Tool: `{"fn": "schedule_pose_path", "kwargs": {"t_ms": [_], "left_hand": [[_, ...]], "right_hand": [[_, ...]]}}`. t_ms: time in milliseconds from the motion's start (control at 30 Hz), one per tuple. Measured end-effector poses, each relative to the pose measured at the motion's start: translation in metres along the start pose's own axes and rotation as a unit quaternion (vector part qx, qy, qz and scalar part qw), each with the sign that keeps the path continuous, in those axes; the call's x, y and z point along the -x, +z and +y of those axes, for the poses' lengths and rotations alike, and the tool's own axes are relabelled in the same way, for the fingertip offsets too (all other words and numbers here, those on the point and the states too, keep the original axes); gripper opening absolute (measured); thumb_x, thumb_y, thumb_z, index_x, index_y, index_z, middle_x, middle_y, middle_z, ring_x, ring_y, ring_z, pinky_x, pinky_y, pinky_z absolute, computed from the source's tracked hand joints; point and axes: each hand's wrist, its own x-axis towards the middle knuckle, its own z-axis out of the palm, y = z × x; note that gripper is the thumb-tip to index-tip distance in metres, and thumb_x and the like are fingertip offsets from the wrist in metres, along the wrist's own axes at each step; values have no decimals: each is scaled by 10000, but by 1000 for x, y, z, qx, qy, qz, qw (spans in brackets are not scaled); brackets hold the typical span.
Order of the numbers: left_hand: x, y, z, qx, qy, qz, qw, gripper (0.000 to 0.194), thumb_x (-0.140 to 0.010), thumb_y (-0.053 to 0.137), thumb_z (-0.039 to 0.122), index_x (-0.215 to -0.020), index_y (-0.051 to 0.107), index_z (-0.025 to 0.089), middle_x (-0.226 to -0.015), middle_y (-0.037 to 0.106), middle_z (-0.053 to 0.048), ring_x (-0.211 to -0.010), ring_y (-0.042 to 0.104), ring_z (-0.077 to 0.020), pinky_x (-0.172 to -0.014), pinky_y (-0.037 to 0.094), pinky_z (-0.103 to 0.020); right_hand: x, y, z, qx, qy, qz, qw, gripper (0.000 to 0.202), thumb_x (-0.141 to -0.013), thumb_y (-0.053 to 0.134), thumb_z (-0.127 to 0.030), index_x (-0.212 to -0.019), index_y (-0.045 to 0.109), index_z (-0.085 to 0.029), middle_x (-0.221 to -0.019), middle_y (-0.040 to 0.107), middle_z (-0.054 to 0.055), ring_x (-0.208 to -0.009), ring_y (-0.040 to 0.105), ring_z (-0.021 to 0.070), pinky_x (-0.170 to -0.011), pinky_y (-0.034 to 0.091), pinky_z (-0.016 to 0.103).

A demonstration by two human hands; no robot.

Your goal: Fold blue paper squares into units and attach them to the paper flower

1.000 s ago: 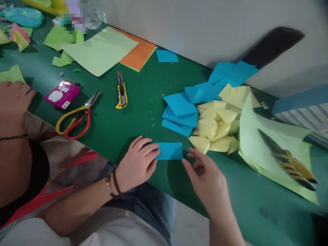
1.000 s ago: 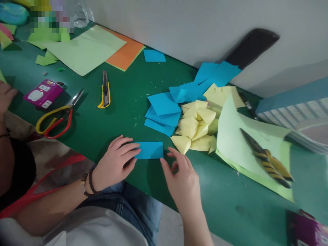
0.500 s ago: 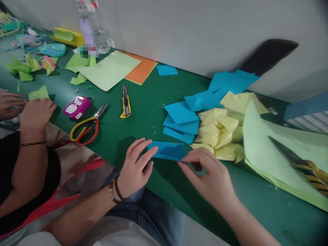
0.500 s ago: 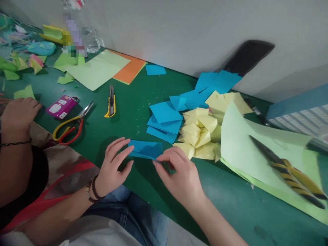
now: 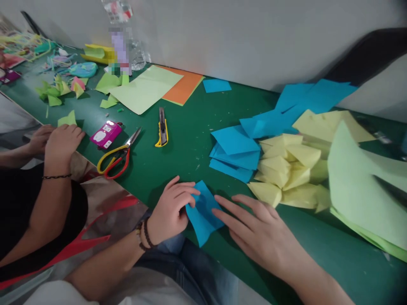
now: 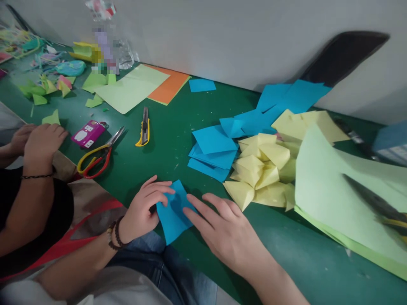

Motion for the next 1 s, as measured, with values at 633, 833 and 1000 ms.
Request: {"fn": "schedule_pose_path", "kwargs": {"t_ms": [633, 833, 1000], "left_hand": [[19, -20, 5, -96, 116, -81, 985, 194, -930, 576, 331, -971, 671, 166, -1152, 710, -59, -1185, 598, -223, -1113, 427, -426], [9, -7, 6, -52, 57, -17, 997, 78, -902, 619, 242, -913, 616, 165, -1047, 720, -61, -1063, 663, -183, -1052, 479, -386], [7, -5, 4, -60, 14, 1, 998, 280, -917, 556, 139, -1194, 558, 183, -1351, 541, -146, -1082, 621, -187, -915, 538, -359]], "right_hand": [[-3, 2, 10, -181, 11, -16, 983, 122, -905, 581, -236, -866, 695, -219, -991, 761, 40, -1035, 676, 228, -820, 588, 383], [-2, 11, 5, -217, 215, 19, 952, 94, -915, 574, -265, -965, 636, -216, -810, 699, 25, -742, 685, 148, -628, 571, 254], [-3, 19, 0, -182, 265, 13, 947, 281, -934, 540, -260, -1209, 576, -219, -736, 654, -14, -642, 652, 125, -582, 546, 236]]}}
